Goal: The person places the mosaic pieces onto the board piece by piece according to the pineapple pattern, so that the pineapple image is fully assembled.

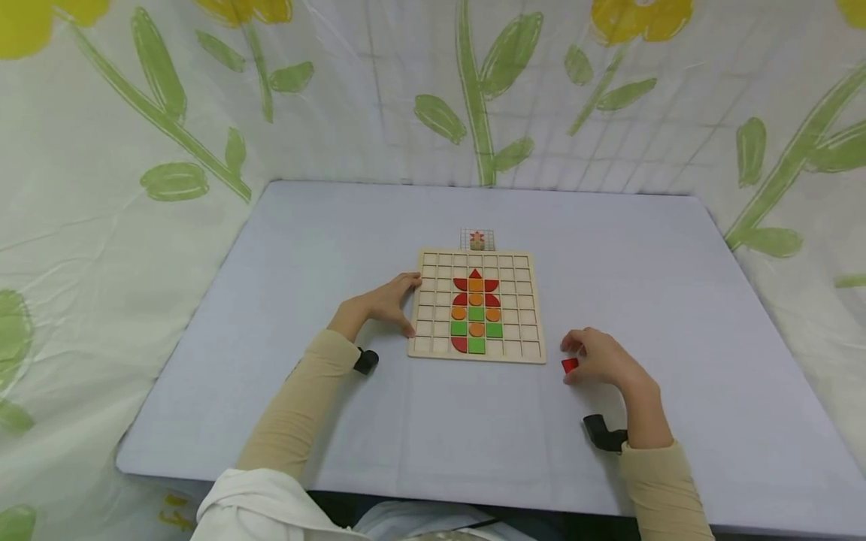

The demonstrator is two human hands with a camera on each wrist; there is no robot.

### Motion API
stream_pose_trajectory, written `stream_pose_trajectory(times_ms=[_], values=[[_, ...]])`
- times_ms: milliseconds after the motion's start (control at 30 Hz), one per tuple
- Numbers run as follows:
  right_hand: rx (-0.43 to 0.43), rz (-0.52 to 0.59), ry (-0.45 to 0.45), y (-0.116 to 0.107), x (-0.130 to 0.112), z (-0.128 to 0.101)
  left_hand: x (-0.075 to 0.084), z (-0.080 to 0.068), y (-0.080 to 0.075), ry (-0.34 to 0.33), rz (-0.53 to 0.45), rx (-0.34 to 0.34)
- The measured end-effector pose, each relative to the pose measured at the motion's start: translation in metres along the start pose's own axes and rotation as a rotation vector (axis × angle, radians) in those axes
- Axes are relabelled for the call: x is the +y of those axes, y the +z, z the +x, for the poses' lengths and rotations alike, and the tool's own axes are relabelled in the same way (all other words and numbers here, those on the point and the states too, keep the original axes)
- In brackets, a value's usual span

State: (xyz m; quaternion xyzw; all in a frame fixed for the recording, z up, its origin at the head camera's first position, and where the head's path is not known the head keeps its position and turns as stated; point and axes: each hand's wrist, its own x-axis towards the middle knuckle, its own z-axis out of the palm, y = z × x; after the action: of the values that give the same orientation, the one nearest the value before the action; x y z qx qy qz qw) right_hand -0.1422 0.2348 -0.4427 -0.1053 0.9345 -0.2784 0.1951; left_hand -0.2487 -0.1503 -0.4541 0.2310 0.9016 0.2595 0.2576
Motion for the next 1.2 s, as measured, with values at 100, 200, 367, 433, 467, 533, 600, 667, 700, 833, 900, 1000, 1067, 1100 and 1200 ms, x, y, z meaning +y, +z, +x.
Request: stream_pose_trajectory(times_ms=[100, 200, 367, 433, 467, 533, 600, 667, 700, 833, 900, 1000, 1067, 1100, 1200], values=[[0.020, -0.011, -0.009, 0.003, 0.001, 0.000, 0.001, 0.000, 0.000, -0.003, 0.005, 0.000], [0.022, 0.008, -0.002, 0.004, 0.000, 0.000, 0.000, 0.000, 0.000, -0.003, 0.008, 0.001], [0.021, 0.023, 0.014, 0.005, 0.000, -0.001, 0.000, -0.001, 0.001, 0.004, 0.008, 0.005], [0.025, 0.017, 0.018, 0.005, -0.001, -0.001, 0.000, -0.001, 0.001, 0.007, 0.010, 0.007], [0.026, 0.017, 0.020, 0.005, -0.001, -0.001, 0.001, -0.001, 0.000, 0.009, 0.010, 0.008], [0.032, 0.015, 0.020, 0.004, -0.003, 0.000, 0.001, -0.001, 0.000, 0.009, 0.009, 0.007], [0.045, 0.012, 0.014, 0.004, -0.005, 0.000, 0.001, -0.001, 0.000, 0.009, 0.010, 0.008], [0.062, 0.010, 0.000, 0.004, -0.007, 0.002, 0.001, -0.001, 0.000, 0.005, 0.012, 0.005], [0.074, 0.007, -0.010, 0.004, -0.008, 0.003, 0.001, -0.001, 0.001, 0.002, 0.014, 0.003], [0.108, 0.012, -0.039, 0.006, -0.014, 0.010, 0.000, 0.000, 0.002, -0.005, 0.019, -0.003], [0.117, 0.022, -0.050, 0.008, -0.020, 0.013, -0.001, 0.000, 0.002, -0.005, 0.019, -0.003], [0.123, 0.031, -0.084, 0.012, -0.031, 0.019, -0.001, 0.000, 0.002, -0.003, 0.019, -0.001], [0.119, 0.031, -0.115, 0.015, -0.038, 0.023, 0.000, -0.001, 0.002, -0.006, 0.020, -0.002], [0.115, 0.030, -0.124, 0.017, -0.041, 0.025, 0.000, -0.001, 0.001, -0.007, 0.020, -0.002], [0.090, 0.034, -0.145, 0.022, -0.050, 0.034, 0.001, 0.000, 0.001, -0.009, 0.018, -0.002]])
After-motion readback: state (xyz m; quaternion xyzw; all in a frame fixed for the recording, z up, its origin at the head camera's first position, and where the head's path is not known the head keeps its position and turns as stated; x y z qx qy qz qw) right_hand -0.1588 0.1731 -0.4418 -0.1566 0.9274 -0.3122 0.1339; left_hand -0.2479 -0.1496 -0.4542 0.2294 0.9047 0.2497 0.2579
